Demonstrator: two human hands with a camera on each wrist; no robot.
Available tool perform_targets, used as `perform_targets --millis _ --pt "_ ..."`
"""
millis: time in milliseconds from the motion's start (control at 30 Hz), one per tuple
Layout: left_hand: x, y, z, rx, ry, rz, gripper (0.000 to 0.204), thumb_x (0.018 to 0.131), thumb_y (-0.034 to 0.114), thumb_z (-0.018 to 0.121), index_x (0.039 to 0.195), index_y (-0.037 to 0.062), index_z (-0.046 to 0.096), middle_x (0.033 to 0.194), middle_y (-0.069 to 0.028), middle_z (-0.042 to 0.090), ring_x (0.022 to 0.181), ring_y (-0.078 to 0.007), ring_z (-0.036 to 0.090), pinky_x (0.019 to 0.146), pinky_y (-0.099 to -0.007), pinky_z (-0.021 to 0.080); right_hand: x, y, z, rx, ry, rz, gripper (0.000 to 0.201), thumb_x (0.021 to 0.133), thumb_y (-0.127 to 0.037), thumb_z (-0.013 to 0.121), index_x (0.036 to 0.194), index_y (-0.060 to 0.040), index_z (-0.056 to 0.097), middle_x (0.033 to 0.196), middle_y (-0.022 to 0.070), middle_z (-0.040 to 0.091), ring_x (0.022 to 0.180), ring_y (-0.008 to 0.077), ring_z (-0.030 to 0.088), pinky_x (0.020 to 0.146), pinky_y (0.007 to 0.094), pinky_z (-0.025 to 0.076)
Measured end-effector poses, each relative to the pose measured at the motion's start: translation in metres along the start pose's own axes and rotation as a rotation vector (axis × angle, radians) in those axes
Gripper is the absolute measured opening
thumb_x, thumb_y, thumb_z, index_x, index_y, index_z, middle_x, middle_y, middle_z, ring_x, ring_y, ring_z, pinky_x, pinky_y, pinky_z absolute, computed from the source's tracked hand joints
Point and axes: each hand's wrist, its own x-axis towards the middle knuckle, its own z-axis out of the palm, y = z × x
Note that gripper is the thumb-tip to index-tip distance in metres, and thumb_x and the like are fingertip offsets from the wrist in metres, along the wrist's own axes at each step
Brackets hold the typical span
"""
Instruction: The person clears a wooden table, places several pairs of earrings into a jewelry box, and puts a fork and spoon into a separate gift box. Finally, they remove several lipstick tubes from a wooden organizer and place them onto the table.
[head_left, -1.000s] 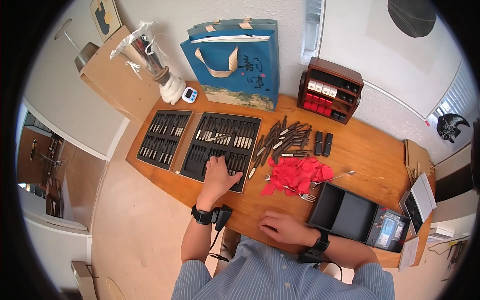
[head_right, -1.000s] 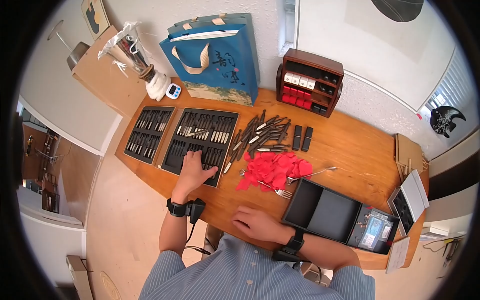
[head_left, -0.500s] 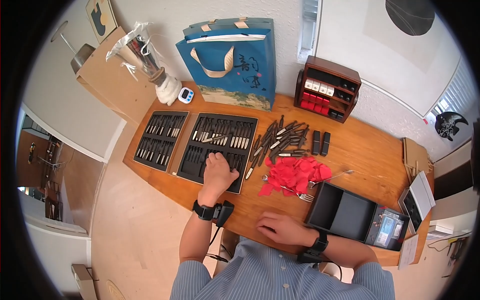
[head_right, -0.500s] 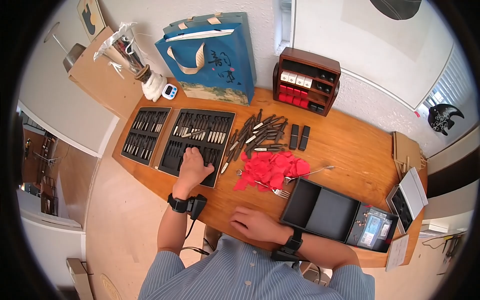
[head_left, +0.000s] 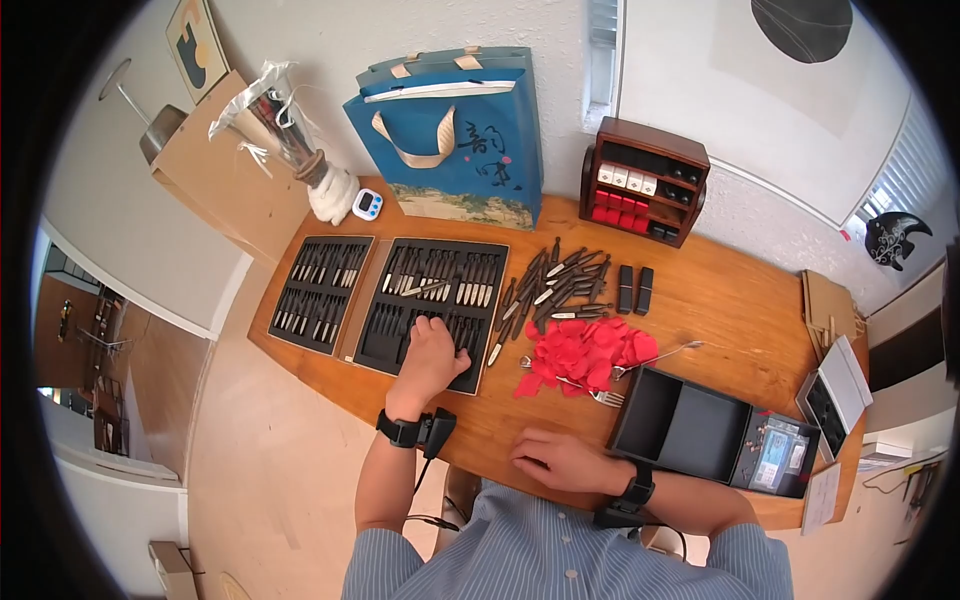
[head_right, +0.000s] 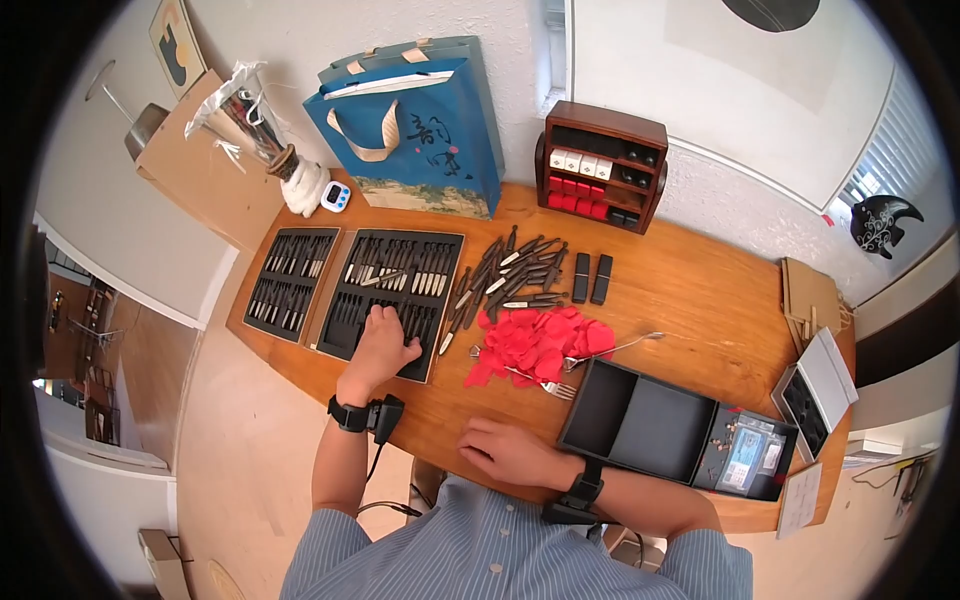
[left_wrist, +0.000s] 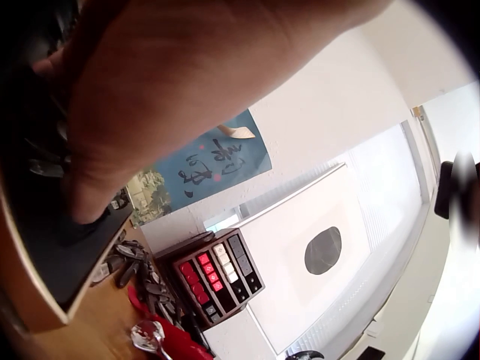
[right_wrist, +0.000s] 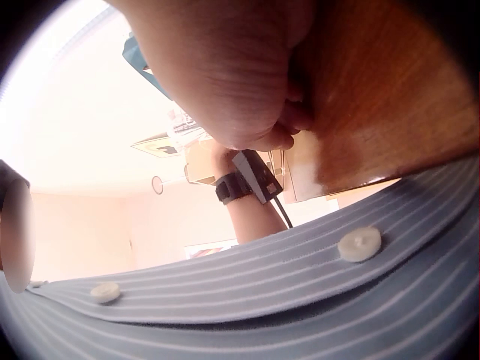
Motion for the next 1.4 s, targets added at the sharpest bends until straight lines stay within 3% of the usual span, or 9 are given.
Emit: perform_targets --millis 200,367,700,767,1033,1100,1133,1233,1400 --pt "0.003 0.01 0.006 0.118 0.039 -0.06 0.045 0.08 0.014 0.072 0.107 -0.0132 0.048 0.109 -0.0287 0.049 0.106 -0.0441 0.054 0.09 -0.045 0.053 0.0 0.0 0.001 0.006 0.017 -0.016 0.012 0.097 -0.013 0.063 0.101 -0.0022 0.066 0.101 0.0099 0.063 0.09 0.0299 0.065 0.078 0.0358 0.053" --pt "0.001 -0.009 0.03 0.16 0.283 0.057 0.029 0.087 0.01 0.064 0.101 -0.0082 0.047 0.104 -0.0261 0.05 0.097 -0.0414 0.055 0.083 -0.0466 0.053 0.0 0.001 0.001 0.02 0.016 -0.032 0.012 0.097 -0.012 0.062 0.101 -0.0018 0.065 0.101 0.0105 0.063 0.091 0.0307 0.065 0.079 0.036 0.053" --pt "0.006 -0.035 0.003 -0.038 0.198 0.084 0.016 0.099 0.01 0.055 0.104 -0.0033 0.049 0.101 -0.0274 0.06 0.092 -0.0457 0.063 0.075 -0.0505 0.052 -0.001 0.004 0.002 0.001 0.007 -0.024 0.013 0.098 -0.013 0.061 0.102 -0.0017 0.065 0.102 0.0107 0.063 0.093 0.031 0.064 0.08 0.037 0.053" --pt "0.01 -0.037 -0.008 -0.312 0.072 -0.076 0.02 0.101 0.015 0.055 0.103 -0.004 0.049 0.092 -0.0291 0.064 0.089 -0.0461 0.064 0.072 -0.0503 0.051 -0.001 0.004 0.002 0.007 0.0 -0.024 0.013 0.098 -0.013 0.061 0.102 -0.0018 0.065 0.102 0.0105 0.063 0.093 0.031 0.064 0.08 0.037 0.053" --pt "0.028 0.008 -0.009 -0.499 0.051 -0.079 0.027 0.102 0.019 0.055 0.109 -0.0071 0.053 0.092 -0.0289 0.065 0.093 -0.0435 0.066 0.079 -0.0455 0.05 -0.002 0.008 0.006 -0.02 0.036 -0.062 0.015 0.097 -0.016 0.059 0.099 -0.0019 0.063 0.098 0.013 0.06 0.091 0.035 0.062 0.079 0.0414 0.052" --pt "0.037 0.023 0.002 -0.598 0.08 0.012 0.028 0.102 0.019 0.054 0.111 -0.0074 0.053 0.095 -0.0282 0.065 0.091 -0.0428 0.065 0.079 -0.0435 0.05 -0.002 0.013 0.009 -0.021 0.046 -0.074 0.015 0.097 -0.016 0.059 0.099 -0.0019 0.063 0.098 0.0133 0.059 0.09 0.0352 0.062 0.079 0.0417 0.052" --pt "0.04 0.041 -0.012 -0.598 -0.074 0.035 0.027 0.102 0.018 0.054 0.111 -0.0071 0.053 0.099 -0.0281 0.064 0.091 -0.0425 0.064 0.081 -0.0421 0.049 -0.003 0.014 0.009 -0.013 0.045 -0.092 0.014 0.097 -0.016 0.059 0.098 -0.0019 0.063 0.097 0.0136 0.058 0.09 0.0353 0.062 0.078 0.042 0.052" --pt "0.051 0.076 -0.008 -0.576 -0.042 0.126 0.027 0.1 0.015 0.055 0.116 -0.0067 0.053 0.106 -0.0277 0.063 0.102 -0.0394 0.063 0.087 -0.0411 0.048 -0.002 0.013 0.009 -0.006 0.058 -0.105 0.014 0.097 -0.015 0.059 0.098 -0.0019 0.063 0.097 0.0138 0.058 0.089 0.0355 0.062 0.078 0.0424 0.052" --pt "0.086 0.082 0.037 -0.727 -0.046 0.161 0.038 0.097 0.013 0.061 0.128 -0.007 0.051 0.115 -0.0245 0.063 0.107 -0.0383 0.063 0.095 -0.0398 0.048 -0.002 0.016 0.009 -0.03 0.049 -0.123 0.013 0.097 -0.014 0.059 0.1 -0.0018 0.064 0.1 0.0125 0.059 0.091 0.0338 0.063 0.079 0.0407 0.052"
